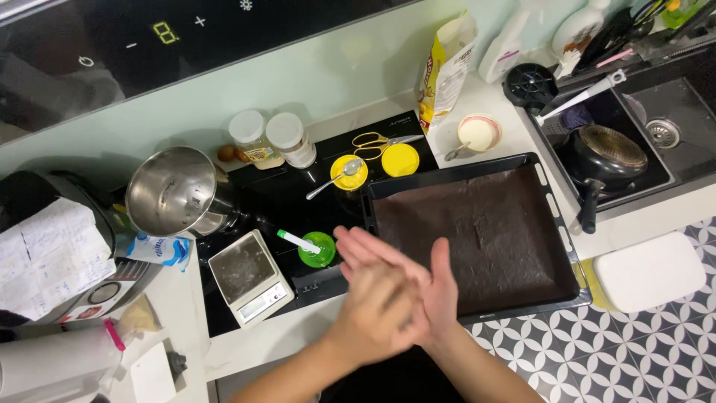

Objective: Shaping dark-colored dough balls, weighing them on a scale, and placing them in an oven for baking.

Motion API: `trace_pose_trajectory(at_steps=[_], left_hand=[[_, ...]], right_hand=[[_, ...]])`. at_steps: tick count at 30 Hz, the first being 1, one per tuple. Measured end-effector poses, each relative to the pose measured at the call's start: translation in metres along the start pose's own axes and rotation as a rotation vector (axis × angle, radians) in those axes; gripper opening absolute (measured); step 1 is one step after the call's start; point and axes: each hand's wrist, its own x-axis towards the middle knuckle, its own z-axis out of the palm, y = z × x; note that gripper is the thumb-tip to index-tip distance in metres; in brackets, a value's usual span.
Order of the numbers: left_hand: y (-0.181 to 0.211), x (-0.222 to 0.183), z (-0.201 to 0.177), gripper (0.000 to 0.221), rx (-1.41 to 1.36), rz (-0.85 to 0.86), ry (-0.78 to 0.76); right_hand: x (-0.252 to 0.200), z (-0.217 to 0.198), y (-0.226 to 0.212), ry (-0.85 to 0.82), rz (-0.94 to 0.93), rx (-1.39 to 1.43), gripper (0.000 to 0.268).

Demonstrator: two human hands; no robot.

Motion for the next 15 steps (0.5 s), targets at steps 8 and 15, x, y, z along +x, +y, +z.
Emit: trace_pose_trajectory(at_steps=[8, 15], left_hand=[[0.006, -0.002, 0.002, 0.039, -0.047, 0.016, -0.033], [0.011, -0.002, 0.002, 0.034, -0.007, 0.029, 0.017]], right_hand=[[-0.002, 0.005, -0.005, -0.019, -0.005, -0.022, 0.115], [-0.002, 0.001, -0.006, -0.017, 0.045, -0.063, 0.117]])
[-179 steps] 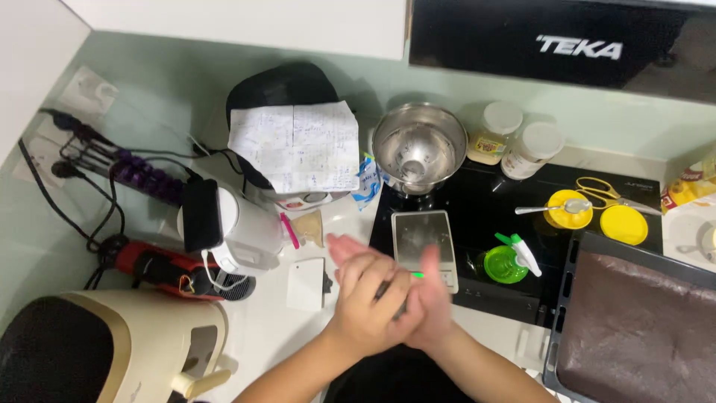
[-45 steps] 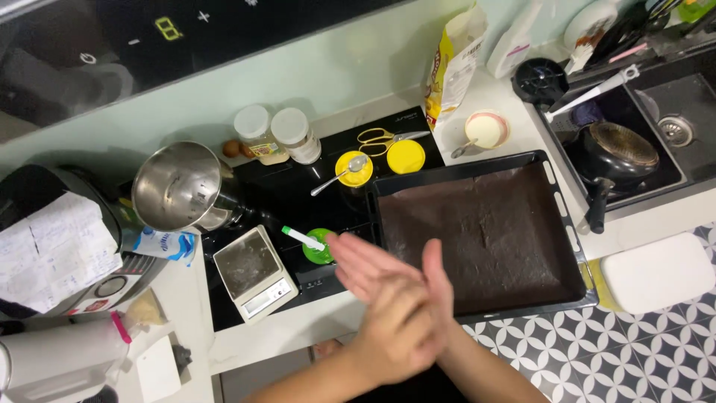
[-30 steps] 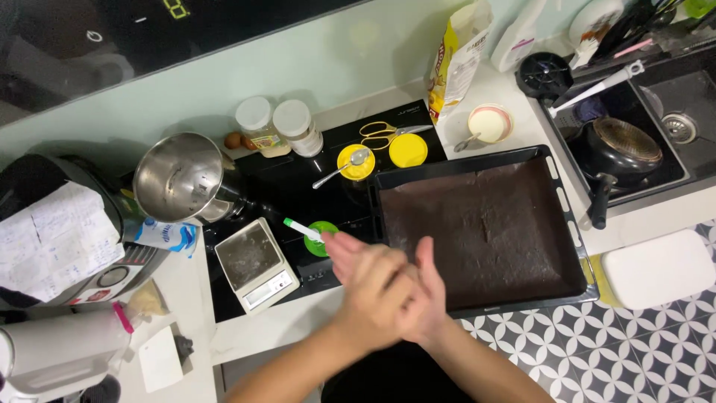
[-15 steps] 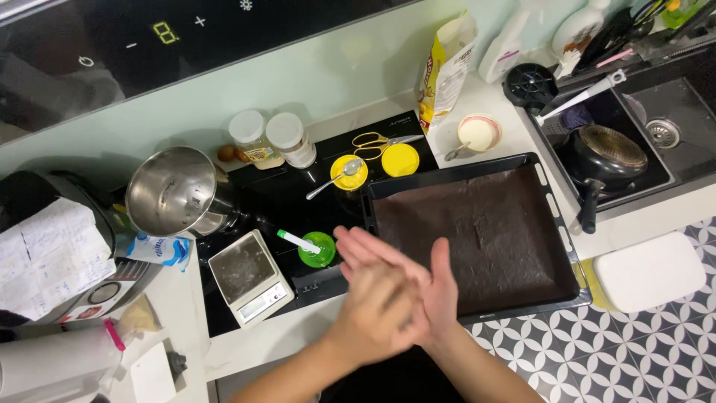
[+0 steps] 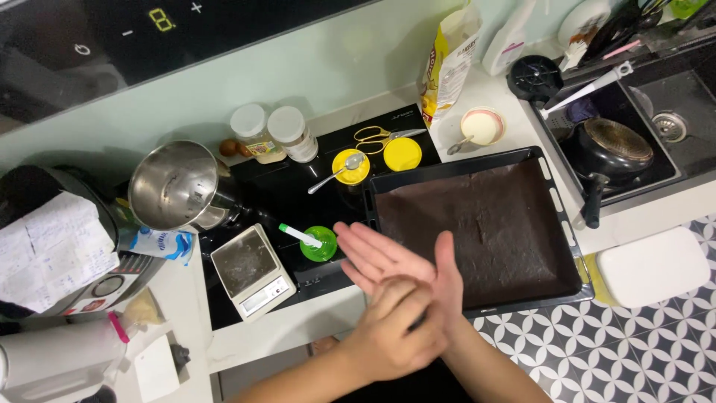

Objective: Shaping dark-colored dough balls, weighing them on a scale, and placing them in an oven for baking.

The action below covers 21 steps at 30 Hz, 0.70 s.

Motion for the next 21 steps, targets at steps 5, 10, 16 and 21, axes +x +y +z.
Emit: trace_pose_trajectory(at_steps=[5, 10, 16, 21], left_hand=[[-0.001, 0.020, -0.018, 0.040, 0.061, -0.085, -0.035], [0.002, 0.036, -0.044, 0.070, -0.111, -0.357, -0.032], [0.008, 0.021, -0.031, 0.079, -0.140, -0.463, -0.310], [-0.004, 0.011, 0.002, 0.067, -0.256, -0.549, -0.417]], right_hand=[[0.002, -0.011, 0.009, 0.058, 0.044, 0.130, 0.113], [0.001, -0.020, -0.007, 0.149, 0.000, 0.126, 0.113], [-0.011, -0.038, -0.008, 0.197, 0.023, 0.104, 0.112], [-0.036, -0.064, -0.009, 0.296, 0.106, 0.105, 0.111]])
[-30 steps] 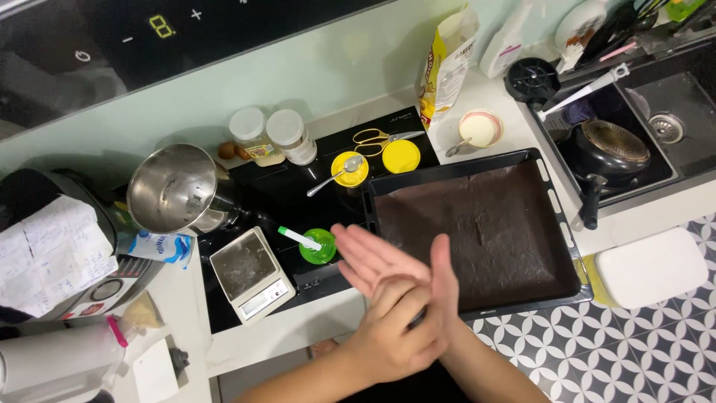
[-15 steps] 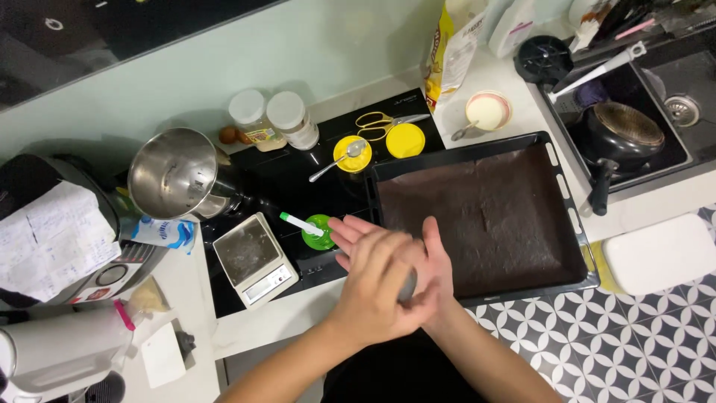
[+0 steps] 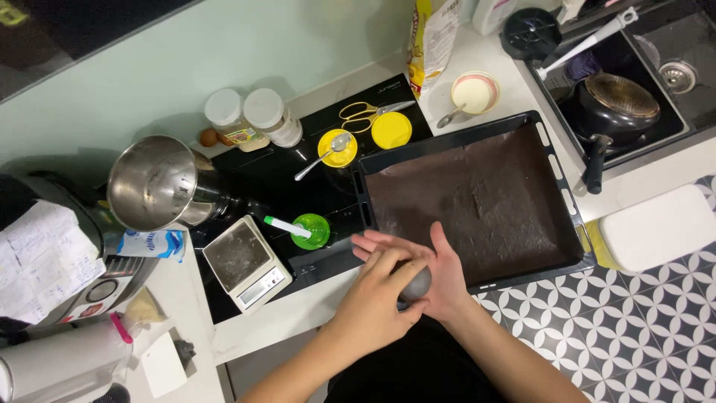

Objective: Shaping dark-colored dough balls, weighing them on a scale, and placing them in an oven for baking.

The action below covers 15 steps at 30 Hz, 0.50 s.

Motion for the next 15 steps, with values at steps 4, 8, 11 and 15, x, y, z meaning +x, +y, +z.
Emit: trace_pose_trajectory(at_steps=[4, 8, 11, 15], left_hand=[[-0.024, 0.016, 0.023, 0.049, -0.193, -0.007, -0.033], [-0.073, 0.036, 0.052, 0.041, -0.395, -0.112, -0.137], [-0.123, 0.055, 0.075, 0.037, -0.710, -0.351, -0.263], [-0.156, 0.096, 0.079, 0.037, -0.632, -0.397, -0.085]], right_hand=[[-0.009, -0.014, -0.007, 0.255, 0.094, 0.035, 0.105], [-0.015, -0.041, -0.018, 0.483, 0.104, 0.076, 0.098], [-0.020, -0.059, -0.028, 0.619, 0.065, 0.030, 0.096], [-0.030, -0.074, -0.040, 0.671, 0.041, -0.108, 0.087]])
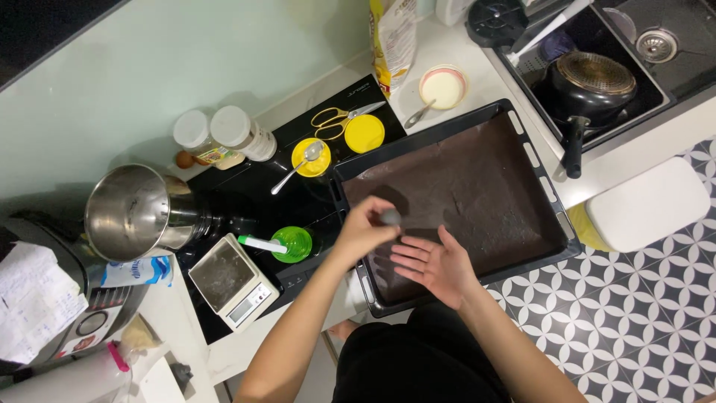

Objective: Shaping dark-colored dough balls, weighing them on a scale, and placing them in an oven for baking.

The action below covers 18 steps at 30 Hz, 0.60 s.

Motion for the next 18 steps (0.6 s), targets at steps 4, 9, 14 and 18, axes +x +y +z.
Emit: trace_pose_trajectory(at_steps=[4, 9, 14, 18], left_hand=[[-0.010, 0.041, -0.006, 0.039, 0.585, 0.229, 0.286], [-0.023, 0.052, 0.007, 0.058, 0.826, 0.200, 0.317], [0.021, -0.024, 0.006, 0.078, 0.867, 0.294, 0.423], [-0.003, -0.124, -0.020, 0.025, 0.613, 0.237, 0.498]], right_hand=[[-0.001, -0.018, 0.001, 0.037, -0.087, -0.085, 0.078], [-0.001, -0.028, 0.004, 0.081, -0.126, -0.157, 0.072], [-0.001, -0.031, 0.012, 0.164, -0.183, -0.309, 0.061], [0.015, -0.034, 0.034, 0.144, -0.241, -0.509, 0.042]])
